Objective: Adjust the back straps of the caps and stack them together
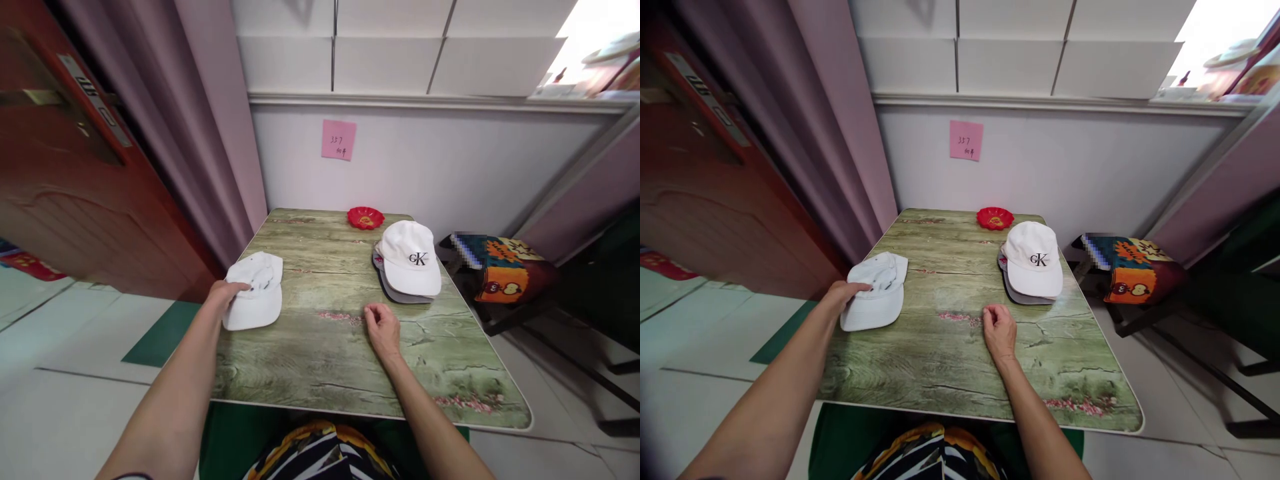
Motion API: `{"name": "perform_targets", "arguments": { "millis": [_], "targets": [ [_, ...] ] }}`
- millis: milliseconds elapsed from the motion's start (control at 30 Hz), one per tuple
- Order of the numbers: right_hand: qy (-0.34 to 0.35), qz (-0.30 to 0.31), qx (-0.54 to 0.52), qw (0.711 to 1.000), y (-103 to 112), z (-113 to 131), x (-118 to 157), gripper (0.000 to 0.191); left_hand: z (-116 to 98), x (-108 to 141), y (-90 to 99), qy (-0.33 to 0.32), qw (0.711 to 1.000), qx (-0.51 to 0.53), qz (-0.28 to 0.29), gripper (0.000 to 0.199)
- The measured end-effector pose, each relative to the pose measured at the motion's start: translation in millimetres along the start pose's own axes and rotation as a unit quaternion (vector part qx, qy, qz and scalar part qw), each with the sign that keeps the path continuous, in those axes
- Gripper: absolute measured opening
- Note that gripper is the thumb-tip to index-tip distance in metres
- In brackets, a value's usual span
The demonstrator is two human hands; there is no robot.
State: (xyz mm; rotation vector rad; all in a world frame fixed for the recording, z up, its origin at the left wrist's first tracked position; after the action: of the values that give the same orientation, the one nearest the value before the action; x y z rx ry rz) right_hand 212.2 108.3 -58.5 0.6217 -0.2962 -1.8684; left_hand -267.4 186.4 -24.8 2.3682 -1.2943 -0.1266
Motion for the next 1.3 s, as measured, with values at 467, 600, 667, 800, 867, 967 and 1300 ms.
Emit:
{"name": "perform_targets", "arguments": {
  "millis": [467,600,667,800,867,967,1300],
  "targets": [
    [-0.041,-0.003,-0.063,0.997,-0.9,-10.7,-0.7,0.034,-166.3,132.8,-93.5,-0.481,0.867,0.046,0.124,0.047],
    [-0.068,-0.013,-0.191,0.979,2.6,-15.2,-0.3,0.063,-136.4,161.0,-122.3,-0.504,0.847,-0.006,0.171,0.032],
    [-0.066,-0.024,-0.217,0.974,6.3,-14.9,-0.6,0.078,-114.4,171.0,-134.6,-0.498,0.845,-0.043,0.189,0.008],
    [-0.050,0.014,-0.217,0.975,1.8,-11.2,-2.0,0.072,-88.6,176.7,-143.2,-0.485,0.842,-0.189,0.140,0.005],
    [-0.048,0.015,-0.216,0.975,0.5,-12.8,-2.3,0.067,-83.2,169.8,-139.3,-0.462,0.842,-0.263,0.091,0.014],
    [-0.059,-0.005,-0.211,0.976,1.2,-19.0,-2.3,0.061,-71.3,161.2,-139.1,-0.435,0.825,-0.345,0.107,0.038],
    [-0.050,0.020,-0.129,0.990,-1.5,-11.9,-1.9,0.037,-87.4,183.1,-88.5,-0.440,0.849,-0.270,0.114,0.034]
  ]
}}
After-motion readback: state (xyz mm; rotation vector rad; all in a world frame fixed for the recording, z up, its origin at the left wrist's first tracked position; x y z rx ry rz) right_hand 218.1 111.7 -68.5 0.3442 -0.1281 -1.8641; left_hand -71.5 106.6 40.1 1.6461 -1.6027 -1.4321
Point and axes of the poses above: each hand's wrist, its own x-axis away from the middle knuckle, its own y-axis out of the back of the hand, z = x × y, the point moved 10 cm from there along -x, towards the middle knuckle, and after that the axes turned 4 degrees about -y, right-handed, at the moved point
